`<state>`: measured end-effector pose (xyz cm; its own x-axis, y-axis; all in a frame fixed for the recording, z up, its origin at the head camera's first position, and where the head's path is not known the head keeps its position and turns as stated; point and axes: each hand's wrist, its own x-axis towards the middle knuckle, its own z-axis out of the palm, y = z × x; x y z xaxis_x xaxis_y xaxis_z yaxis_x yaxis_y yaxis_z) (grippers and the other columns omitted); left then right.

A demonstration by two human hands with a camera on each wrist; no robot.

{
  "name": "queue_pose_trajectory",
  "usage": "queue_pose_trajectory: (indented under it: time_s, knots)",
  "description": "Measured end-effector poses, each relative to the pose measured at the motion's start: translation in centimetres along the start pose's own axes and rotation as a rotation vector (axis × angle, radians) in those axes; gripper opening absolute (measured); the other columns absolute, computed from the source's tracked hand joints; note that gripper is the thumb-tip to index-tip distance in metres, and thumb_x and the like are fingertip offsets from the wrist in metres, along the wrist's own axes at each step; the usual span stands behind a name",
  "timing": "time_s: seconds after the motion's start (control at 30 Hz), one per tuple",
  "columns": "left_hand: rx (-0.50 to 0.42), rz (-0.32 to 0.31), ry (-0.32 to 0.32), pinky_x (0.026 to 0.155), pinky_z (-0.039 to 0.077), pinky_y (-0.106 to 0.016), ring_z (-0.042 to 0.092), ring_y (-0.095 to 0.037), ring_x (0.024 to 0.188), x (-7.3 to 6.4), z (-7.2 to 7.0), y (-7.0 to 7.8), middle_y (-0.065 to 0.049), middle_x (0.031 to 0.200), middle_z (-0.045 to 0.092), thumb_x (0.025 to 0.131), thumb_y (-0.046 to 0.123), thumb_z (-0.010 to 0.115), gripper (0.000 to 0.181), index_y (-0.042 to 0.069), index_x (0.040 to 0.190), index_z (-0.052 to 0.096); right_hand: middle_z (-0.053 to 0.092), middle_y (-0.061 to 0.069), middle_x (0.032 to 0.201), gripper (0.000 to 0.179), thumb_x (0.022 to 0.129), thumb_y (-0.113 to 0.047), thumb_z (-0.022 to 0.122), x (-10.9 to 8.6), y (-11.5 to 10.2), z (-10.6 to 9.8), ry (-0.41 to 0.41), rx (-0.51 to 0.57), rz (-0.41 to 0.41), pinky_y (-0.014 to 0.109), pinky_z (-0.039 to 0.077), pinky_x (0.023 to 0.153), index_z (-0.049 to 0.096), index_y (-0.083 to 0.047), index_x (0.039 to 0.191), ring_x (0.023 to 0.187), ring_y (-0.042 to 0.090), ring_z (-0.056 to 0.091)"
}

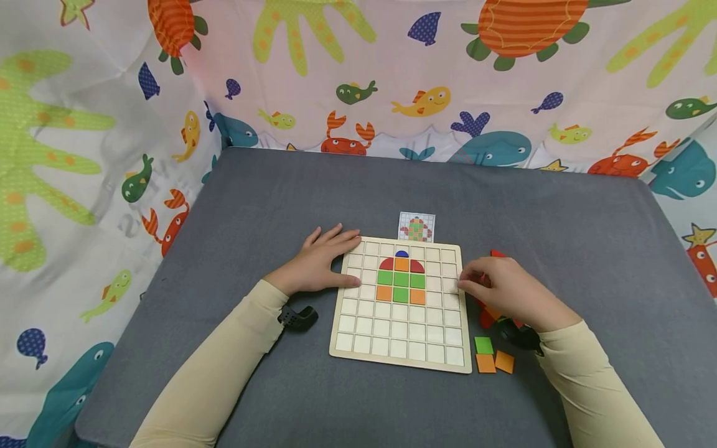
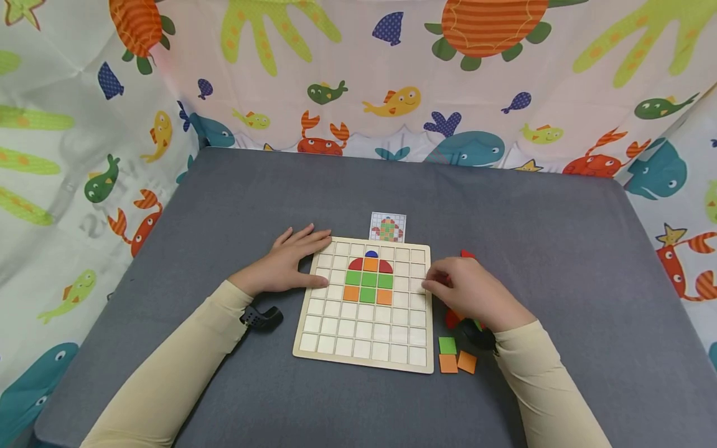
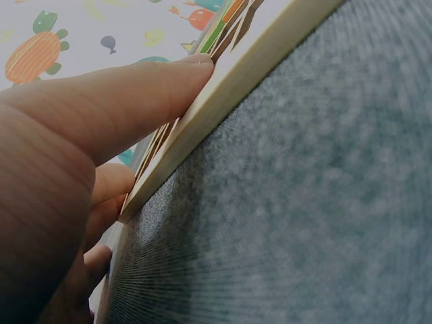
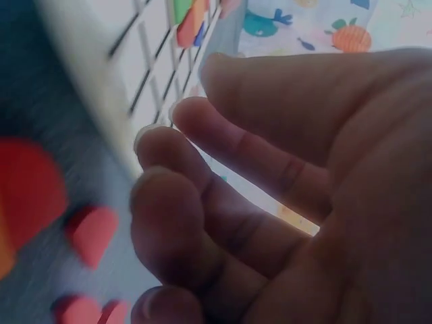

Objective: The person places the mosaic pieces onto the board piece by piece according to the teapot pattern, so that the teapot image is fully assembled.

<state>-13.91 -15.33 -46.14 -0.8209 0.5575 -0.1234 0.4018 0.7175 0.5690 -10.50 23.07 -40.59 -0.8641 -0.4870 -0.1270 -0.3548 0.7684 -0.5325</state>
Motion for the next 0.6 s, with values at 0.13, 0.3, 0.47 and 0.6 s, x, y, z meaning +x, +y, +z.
queue_pose_trajectory:
  time_s: [0.13, 0.3, 0.47, 0.6]
  knots:
    - [0.000, 0.003, 0.002, 0.127, -0.010, -0.057, 0.004, -0.025, 0.164, 0.0, 0.1, -0.1, 0.006, 0.175, 0.022, 0.092, 0.059, 0.076, 0.096, 0.021, 0.167, 0.031, 0.066, -0.007, 0.079, 0.007, 0.098, -0.022, 0.077, -1.4, 0.9, -0.1, -0.015, 0.018, 0.044, 0.027, 0.047, 0.058, 0.076, -0.017, 0.093, 0.064, 0.010, 0.054]
    - [0.001, 0.004, -0.001, 0.127, -0.011, -0.056, 0.003, -0.025, 0.164, 0.0, 0.1, -0.3, 0.006, 0.175, 0.022, 0.092, 0.058, 0.076, 0.095, 0.022, 0.168, 0.030, 0.062, -0.008, 0.072, 0.015, 0.098, -0.028, 0.078, -3.0, 1.9, -0.2, -0.015, 0.035, 0.096, 0.027, 0.044, 0.055, 0.073, -0.020, 0.087, 0.060, 0.009, 0.051]
    - [-0.005, 0.011, -0.002, 0.127, -0.011, -0.057, 0.004, -0.026, 0.164, -0.1, 0.1, -0.2, 0.005, 0.175, 0.022, 0.092, 0.057, 0.077, 0.096, 0.021, 0.167, 0.031, 0.061, -0.008, 0.071, 0.018, 0.095, -0.033, 0.081, -4.5, 2.8, -0.3, 0.000, 0.025, 0.133, 0.026, 0.043, 0.056, 0.072, -0.021, 0.086, 0.061, 0.007, 0.051]
    - [-0.003, 0.008, -0.003, 0.127, -0.010, -0.057, 0.004, -0.026, 0.164, 0.0, 0.1, -0.2, 0.005, 0.175, 0.022, 0.092, 0.058, 0.076, 0.095, 0.021, 0.168, 0.031, 0.065, -0.009, 0.076, 0.019, 0.092, -0.032, 0.084, -5.5, 3.4, -0.2, 0.002, 0.018, 0.150, 0.026, 0.047, 0.059, 0.074, -0.017, 0.092, 0.065, 0.005, 0.055]
